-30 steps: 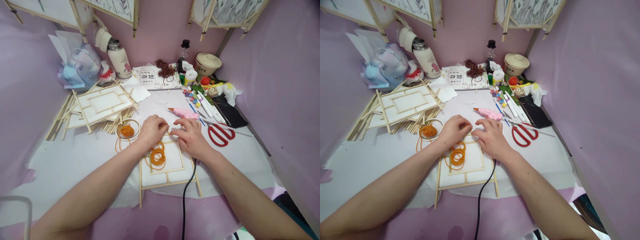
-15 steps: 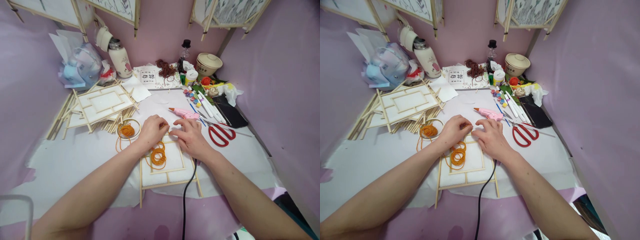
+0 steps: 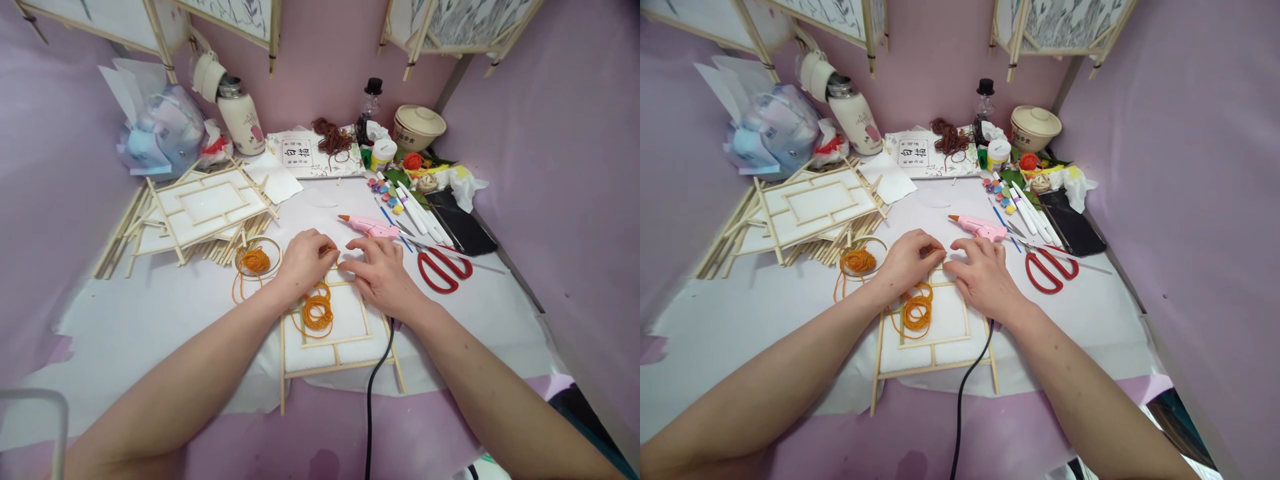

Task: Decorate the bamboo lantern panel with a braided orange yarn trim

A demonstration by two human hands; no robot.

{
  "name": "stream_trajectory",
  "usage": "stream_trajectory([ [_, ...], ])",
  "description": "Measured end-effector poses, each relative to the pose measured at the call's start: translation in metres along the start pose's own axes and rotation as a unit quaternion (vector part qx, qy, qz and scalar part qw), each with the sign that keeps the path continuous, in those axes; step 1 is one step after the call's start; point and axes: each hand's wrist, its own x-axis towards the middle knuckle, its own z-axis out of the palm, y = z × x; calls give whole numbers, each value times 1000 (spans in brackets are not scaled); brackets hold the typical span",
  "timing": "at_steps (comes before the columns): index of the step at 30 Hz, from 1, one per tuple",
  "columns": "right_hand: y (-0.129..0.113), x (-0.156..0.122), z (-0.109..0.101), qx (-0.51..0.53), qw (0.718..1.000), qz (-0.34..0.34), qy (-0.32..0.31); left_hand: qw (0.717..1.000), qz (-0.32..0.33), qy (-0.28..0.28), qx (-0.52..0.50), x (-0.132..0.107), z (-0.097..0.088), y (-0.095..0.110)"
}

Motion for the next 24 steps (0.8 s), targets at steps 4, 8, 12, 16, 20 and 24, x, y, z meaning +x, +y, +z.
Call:
stream_trajectory([
  [4,0,0,0,-1,1000,0,1,1000,3,13,-10,-2,-2,0],
  [8,-1,0,-1,1,1000,-3,0,1000,19,23,9,-5,-6,2],
  [12,-1,0,0,0,1000,-4,4,998,40,17,46,-10,-11,6],
  [16,-1,-1,1,-3,1000,-3,5,999,20,8,-32,-11,-12,5],
  [20,0,-1,1,-6,1000,-2,10,997,61,43,-14,-10,-9,1],
  [24,-1,-2,0,-12,999,0,30,987,154,49,12,-11,-7,2],
])
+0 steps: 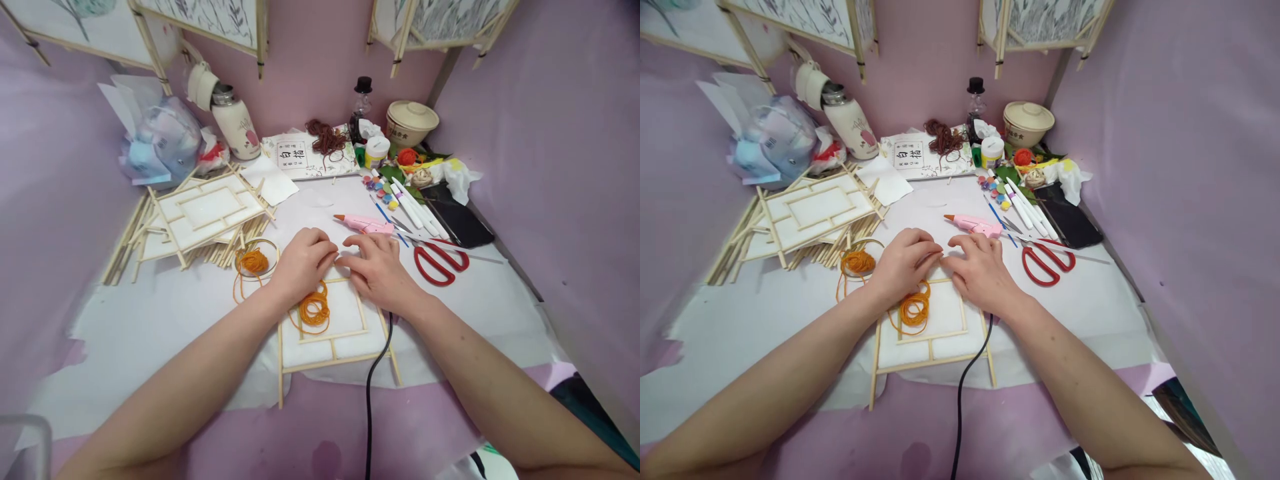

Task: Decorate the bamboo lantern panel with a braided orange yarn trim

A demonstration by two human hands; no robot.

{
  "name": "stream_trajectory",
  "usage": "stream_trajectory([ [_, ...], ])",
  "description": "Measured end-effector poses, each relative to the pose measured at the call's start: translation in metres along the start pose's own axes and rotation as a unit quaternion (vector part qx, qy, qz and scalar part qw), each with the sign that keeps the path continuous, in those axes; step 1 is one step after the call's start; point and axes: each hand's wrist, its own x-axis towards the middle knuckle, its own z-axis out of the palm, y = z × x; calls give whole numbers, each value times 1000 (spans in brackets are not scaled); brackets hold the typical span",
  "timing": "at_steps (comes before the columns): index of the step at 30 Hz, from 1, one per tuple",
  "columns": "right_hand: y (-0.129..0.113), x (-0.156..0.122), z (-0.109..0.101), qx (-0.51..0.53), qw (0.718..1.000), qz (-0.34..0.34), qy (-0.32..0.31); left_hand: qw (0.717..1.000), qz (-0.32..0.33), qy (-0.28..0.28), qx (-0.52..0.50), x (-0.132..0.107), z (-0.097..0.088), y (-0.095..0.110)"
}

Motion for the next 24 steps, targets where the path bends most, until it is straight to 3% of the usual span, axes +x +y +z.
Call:
stream_trajectory([
  [4,-1,0,-3,4,1000,2,18,998,-39,31,-32,1,-3,1],
  [9,-2,-1,-2,6,1000,-12,4,996,47,-3,82,1,-3,0],
  [13,-2,-1,0,13,1000,-15,-3,991,37,-29,125,0,-4,1],
  [17,-1,-1,-1,15,1000,-16,1,979,79,-15,189,-1,-6,4],
  [20,-1,-2,-2,15,1000,-9,7,985,39,-9,165,-1,-7,8],
  [24,0,-2,-2,16,1000,0,13,993,-71,-56,80,0,-12,16],
])
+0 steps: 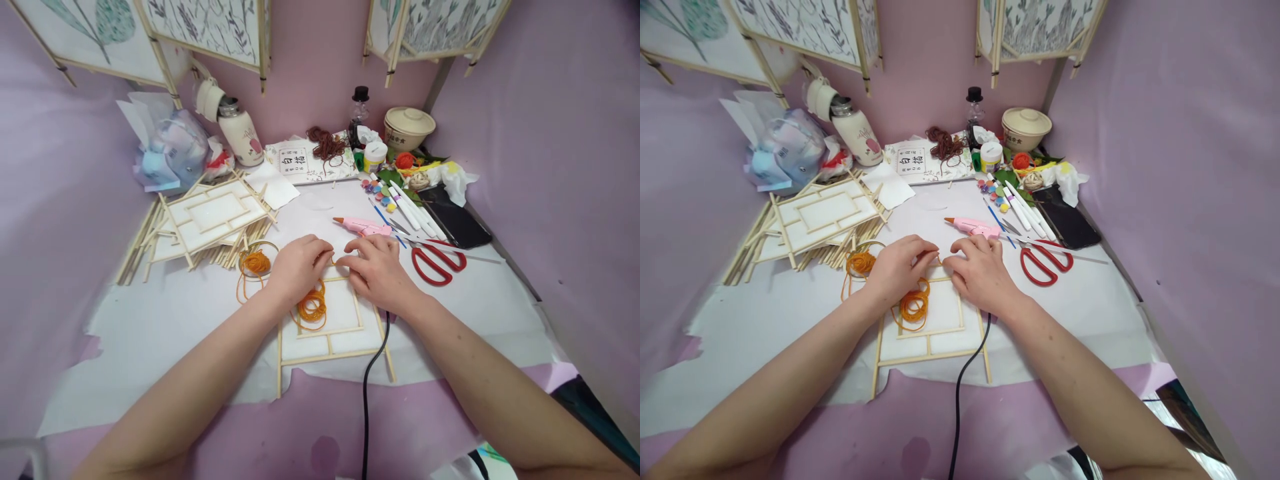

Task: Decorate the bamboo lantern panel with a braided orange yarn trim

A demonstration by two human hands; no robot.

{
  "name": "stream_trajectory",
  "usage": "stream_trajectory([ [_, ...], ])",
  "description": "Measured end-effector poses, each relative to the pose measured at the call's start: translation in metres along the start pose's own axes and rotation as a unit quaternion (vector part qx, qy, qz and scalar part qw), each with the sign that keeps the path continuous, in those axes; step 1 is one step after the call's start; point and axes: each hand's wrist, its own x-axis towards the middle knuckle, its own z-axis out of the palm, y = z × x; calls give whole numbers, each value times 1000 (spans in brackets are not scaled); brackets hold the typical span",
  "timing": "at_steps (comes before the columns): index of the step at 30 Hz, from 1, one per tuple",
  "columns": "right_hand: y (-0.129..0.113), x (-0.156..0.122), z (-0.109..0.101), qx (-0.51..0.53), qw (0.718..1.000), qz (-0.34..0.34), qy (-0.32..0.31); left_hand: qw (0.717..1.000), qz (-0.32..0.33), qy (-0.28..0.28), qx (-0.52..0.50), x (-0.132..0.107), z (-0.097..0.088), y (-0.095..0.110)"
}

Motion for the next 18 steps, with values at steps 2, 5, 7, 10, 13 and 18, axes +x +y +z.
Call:
stream_trajectory([
  [2,0,0,1,0,1000,1,-1,998,-49,-27,-16,-1,-4,4],
  [5,1,1,1,-2,1000,0,-7,993,-107,-46,-24,-2,-9,9],
  [7,1,0,1,-3,1000,-1,-7,989,-139,-50,-27,-2,-12,12],
  [10,1,0,1,-1,1000,-2,-6,984,-168,-57,-17,-2,-15,17],
  [13,1,-1,1,1,1000,-1,-8,982,-179,-60,-2,-3,-18,21],
  [18,0,0,0,2,1000,5,-9,982,-178,-63,4,-10,-15,28],
])
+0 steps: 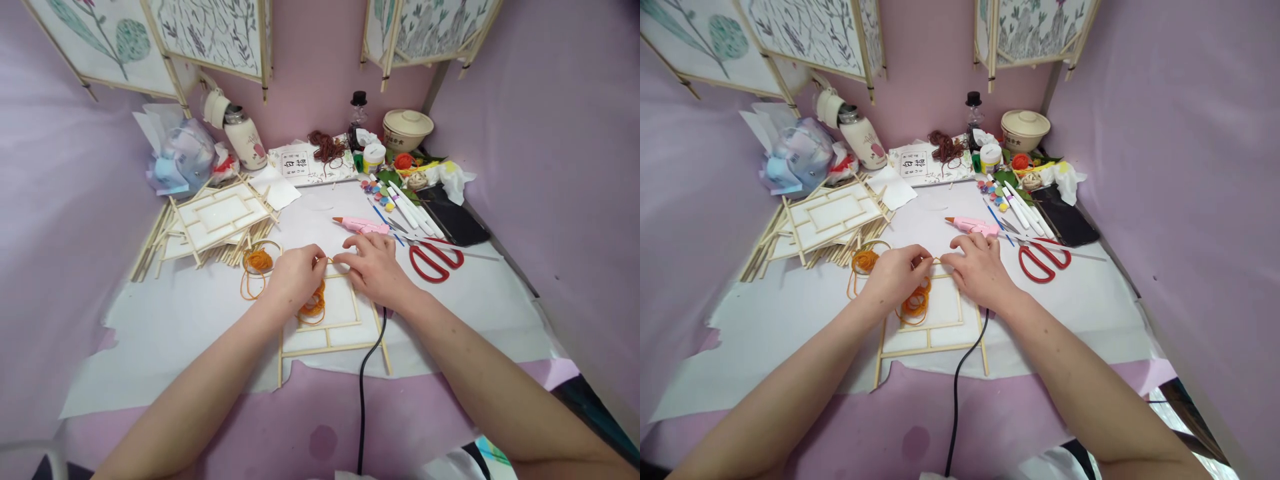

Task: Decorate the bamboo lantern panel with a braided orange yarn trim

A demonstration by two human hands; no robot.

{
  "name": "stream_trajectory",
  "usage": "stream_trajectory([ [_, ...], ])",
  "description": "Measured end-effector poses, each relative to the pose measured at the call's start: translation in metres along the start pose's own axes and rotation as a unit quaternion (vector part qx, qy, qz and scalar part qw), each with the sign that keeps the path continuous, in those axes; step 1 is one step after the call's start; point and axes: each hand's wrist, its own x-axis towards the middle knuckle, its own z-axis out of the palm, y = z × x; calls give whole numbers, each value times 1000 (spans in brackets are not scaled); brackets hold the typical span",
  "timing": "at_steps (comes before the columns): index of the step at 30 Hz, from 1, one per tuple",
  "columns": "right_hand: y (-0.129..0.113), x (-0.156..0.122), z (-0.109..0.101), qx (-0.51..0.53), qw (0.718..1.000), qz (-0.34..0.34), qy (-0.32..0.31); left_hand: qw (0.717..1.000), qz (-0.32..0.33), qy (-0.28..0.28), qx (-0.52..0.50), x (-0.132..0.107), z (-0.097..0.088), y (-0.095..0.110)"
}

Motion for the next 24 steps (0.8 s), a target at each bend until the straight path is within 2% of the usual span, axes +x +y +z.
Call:
stream_trajectory([
  [10,1,0,3,-8,1000,-3,-6,994,37,-25,100,-22,17,7],
  [16,1,1,4,-7,1000,-4,-6,992,49,-15,119,-25,23,3],
  [24,-3,3,2,-18,999,-2,-35,989,61,-8,138,-27,25,0],
])
